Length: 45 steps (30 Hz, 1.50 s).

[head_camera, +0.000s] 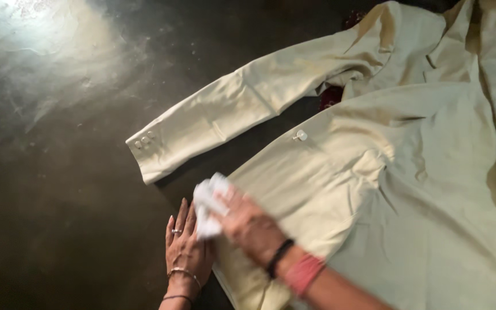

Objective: The person wipes a cream-colored jacket laid flat on a patterned rug using a white cloth. They clean the front placket, sleeves, and collar area, then fold the jacket in half.

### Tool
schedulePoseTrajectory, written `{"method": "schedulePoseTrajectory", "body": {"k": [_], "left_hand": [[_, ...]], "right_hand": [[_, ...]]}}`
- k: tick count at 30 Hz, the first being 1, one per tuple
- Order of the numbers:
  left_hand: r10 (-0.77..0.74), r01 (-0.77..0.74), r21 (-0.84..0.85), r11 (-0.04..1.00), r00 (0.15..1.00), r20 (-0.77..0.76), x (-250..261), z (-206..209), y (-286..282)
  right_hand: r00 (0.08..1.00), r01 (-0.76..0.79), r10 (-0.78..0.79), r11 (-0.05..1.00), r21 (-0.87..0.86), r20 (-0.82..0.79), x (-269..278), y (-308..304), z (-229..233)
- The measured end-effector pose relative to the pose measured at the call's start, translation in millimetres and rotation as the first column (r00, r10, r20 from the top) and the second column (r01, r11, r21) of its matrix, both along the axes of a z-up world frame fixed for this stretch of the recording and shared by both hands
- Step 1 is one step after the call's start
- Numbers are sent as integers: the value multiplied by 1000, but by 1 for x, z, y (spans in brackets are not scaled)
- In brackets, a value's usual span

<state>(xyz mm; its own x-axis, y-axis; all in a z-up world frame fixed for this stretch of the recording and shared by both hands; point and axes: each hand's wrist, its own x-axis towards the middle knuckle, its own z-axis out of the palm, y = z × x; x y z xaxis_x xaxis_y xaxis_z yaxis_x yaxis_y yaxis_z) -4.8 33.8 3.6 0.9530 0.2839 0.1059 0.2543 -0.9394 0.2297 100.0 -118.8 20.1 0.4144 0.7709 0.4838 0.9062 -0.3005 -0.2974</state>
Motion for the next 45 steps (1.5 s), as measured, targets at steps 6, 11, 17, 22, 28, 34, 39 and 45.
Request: {"method": "schedulePoseTrajectory", "body": {"k": [6, 11, 17, 22, 28, 34, 39, 45], "left_hand": [[27, -22, 77, 997, 997, -70, -1, 0, 1], [10, -12, 89, 996, 1000, 16, 4, 4, -3], [-110, 85, 136, 987, 975, 194, 83, 19, -35], [-183, 198, -31, 980, 950, 252, 166, 21, -114], [-451, 481, -187, 856, 874, 182, 172, 29, -174], [-374, 375, -120, 919, 927, 36, 158, 3, -177], [-322, 323, -95, 942, 946, 28, 152, -11, -155], [-246, 243, -40, 969, 958, -145, 126, 13, -134]], "right_hand": [[950, -152, 130, 987, -57, -285, -60, -75, -21], [926, -237, 203, 969, -71, -318, -65, -170, -21], [913, 283, -311, 949, -139, -263, -11, -191, 20], [903, 287, -314, 949, -131, -292, -16, -175, -1], [657, 663, -710, 704, -255, -253, -11, -234, -23], [623, 778, -769, 628, 13, -138, 8, -193, -20], [713, 696, -699, 699, -163, 49, 12, -260, -36], [341, 937, -939, 336, -98, 42, 5, -316, -15]]}}
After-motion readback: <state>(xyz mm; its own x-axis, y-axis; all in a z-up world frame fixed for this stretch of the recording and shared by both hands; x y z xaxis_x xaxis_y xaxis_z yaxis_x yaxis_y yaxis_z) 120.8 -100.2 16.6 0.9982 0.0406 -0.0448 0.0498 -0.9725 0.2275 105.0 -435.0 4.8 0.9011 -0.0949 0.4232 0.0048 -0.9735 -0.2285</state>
